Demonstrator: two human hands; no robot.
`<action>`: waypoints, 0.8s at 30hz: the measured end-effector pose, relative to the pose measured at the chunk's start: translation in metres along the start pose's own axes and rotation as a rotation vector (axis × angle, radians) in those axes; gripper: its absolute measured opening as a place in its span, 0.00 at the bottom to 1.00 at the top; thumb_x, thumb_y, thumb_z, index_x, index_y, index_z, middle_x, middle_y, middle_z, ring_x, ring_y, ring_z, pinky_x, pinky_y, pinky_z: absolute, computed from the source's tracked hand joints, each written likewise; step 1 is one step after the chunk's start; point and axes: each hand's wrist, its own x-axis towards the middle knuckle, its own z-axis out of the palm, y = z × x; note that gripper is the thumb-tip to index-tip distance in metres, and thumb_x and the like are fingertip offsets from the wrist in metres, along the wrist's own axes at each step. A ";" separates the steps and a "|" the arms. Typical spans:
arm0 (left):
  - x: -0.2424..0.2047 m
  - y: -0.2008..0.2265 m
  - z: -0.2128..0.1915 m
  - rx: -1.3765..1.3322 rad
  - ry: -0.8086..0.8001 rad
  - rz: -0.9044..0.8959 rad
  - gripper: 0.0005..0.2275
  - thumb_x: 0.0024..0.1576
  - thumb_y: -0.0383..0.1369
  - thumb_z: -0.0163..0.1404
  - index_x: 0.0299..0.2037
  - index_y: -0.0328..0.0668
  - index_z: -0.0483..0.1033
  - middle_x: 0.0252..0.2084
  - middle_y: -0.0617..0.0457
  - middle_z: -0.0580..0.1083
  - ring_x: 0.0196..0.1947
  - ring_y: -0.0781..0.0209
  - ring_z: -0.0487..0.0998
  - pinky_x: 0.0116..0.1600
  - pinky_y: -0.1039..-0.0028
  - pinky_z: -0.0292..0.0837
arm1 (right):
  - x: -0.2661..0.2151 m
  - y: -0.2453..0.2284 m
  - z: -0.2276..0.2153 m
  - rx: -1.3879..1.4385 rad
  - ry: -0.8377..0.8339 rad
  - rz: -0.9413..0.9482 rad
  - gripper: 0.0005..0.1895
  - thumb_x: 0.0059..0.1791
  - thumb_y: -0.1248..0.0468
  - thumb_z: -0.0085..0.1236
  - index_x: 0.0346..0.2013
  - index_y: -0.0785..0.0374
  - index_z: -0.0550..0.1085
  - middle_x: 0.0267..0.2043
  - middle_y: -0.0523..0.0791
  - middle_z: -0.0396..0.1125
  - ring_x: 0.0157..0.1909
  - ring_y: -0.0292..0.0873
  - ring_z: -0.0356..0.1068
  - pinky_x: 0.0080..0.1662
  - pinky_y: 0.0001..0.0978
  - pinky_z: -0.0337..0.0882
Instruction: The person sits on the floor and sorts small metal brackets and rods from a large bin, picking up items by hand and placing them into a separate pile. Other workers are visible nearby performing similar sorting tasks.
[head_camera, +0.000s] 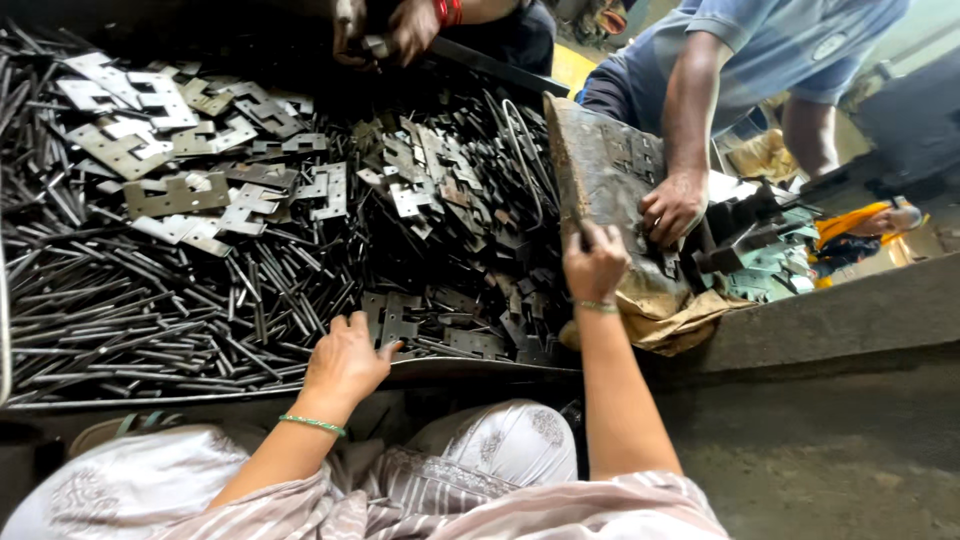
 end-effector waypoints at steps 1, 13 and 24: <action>0.002 0.002 -0.001 -0.004 -0.023 -0.015 0.31 0.52 0.51 0.60 0.54 0.32 0.66 0.51 0.32 0.74 0.49 0.35 0.79 0.53 0.57 0.77 | 0.005 0.029 0.005 -0.190 0.024 -0.028 0.09 0.43 0.65 0.68 0.37 0.60 0.83 0.37 0.52 0.73 0.34 0.54 0.74 0.39 0.44 0.76; 0.007 -0.002 -0.007 -0.165 0.031 -0.103 0.37 0.53 0.35 0.58 0.69 0.35 0.49 0.37 0.35 0.79 0.40 0.34 0.81 0.48 0.52 0.76 | -0.015 0.060 0.002 -0.357 -0.247 -0.113 0.16 0.58 0.52 0.56 0.39 0.60 0.82 0.40 0.51 0.75 0.36 0.47 0.74 0.35 0.34 0.75; -0.004 -0.076 -0.057 -1.828 0.024 0.036 0.23 0.58 0.13 0.49 0.64 0.32 0.66 0.49 0.48 0.78 0.47 0.57 0.82 0.53 0.68 0.82 | -0.098 -0.033 0.005 -0.062 -0.903 0.010 0.22 0.39 0.53 0.69 0.40 0.64 0.79 0.42 0.54 0.74 0.47 0.59 0.73 0.49 0.50 0.74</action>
